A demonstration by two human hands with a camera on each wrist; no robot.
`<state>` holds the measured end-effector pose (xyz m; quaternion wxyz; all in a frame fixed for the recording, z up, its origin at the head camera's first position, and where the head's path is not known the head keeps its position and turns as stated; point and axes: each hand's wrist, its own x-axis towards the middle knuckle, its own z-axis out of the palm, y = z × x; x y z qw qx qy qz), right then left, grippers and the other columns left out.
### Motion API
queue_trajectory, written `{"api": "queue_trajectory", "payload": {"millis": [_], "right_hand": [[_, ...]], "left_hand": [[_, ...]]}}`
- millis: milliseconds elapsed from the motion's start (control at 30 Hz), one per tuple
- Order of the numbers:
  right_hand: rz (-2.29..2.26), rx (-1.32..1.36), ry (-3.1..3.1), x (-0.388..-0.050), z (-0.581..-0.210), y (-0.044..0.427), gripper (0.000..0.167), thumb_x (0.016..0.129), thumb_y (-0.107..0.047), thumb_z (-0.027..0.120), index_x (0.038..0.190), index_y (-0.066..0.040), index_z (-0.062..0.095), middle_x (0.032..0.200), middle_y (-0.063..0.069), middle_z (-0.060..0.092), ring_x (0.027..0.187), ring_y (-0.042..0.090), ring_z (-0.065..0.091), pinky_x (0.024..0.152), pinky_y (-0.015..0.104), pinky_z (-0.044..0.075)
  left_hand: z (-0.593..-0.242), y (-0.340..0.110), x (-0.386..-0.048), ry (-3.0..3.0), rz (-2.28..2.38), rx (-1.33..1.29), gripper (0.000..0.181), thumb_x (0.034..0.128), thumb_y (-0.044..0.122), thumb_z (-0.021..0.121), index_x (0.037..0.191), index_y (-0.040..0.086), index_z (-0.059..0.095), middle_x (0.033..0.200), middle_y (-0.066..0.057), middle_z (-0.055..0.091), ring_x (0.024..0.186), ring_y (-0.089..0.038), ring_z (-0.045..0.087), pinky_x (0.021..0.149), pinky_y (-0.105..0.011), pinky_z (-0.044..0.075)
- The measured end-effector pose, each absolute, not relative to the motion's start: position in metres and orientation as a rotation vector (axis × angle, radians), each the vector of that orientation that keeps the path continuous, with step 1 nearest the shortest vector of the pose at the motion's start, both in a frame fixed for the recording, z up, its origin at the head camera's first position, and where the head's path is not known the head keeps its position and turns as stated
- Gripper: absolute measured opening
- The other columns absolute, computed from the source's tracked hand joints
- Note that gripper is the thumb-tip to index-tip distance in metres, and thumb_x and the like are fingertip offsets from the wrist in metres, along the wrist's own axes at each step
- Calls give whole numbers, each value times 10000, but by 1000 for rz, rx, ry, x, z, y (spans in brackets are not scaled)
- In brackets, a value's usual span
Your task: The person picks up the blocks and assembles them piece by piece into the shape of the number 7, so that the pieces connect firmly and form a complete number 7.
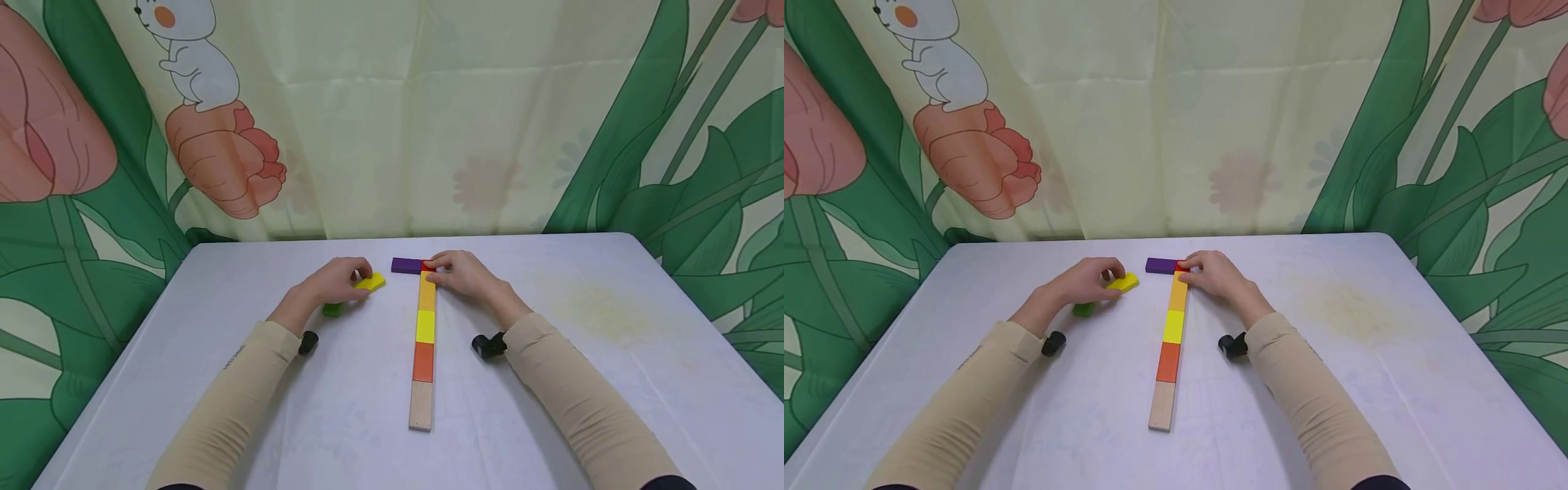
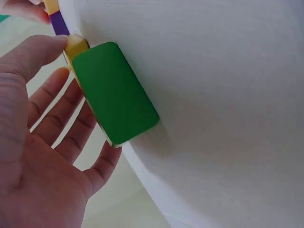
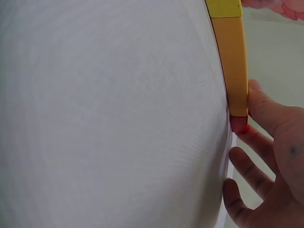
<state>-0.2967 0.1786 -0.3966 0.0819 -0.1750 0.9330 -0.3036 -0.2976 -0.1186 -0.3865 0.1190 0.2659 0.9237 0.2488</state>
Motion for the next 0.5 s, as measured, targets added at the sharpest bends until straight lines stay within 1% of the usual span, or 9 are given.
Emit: {"api": "queue_trajectory", "payload": {"millis": [333,500], "right_hand": [[-907,-532,2794,-296,-396,179,438,959,-238,717,1364,-92,637,1364,128,606,1322,343,476,1122,489,351],[-905,-529,2790,-297,-397,179,436,961,-244,715,1366,-100,639,1357,118,610,1314,336,482,1120,487,355]], "left_hand": [[-385,-120,-299,2679,736,809,298,902,11,655,1191,83,667,1147,-46,659,1030,-259,570,948,-378,482],[-386,-121,-299,2671,747,806,331,902,52,702,1229,78,655,1176,-45,653,1064,-260,568,976,-384,474]]}}
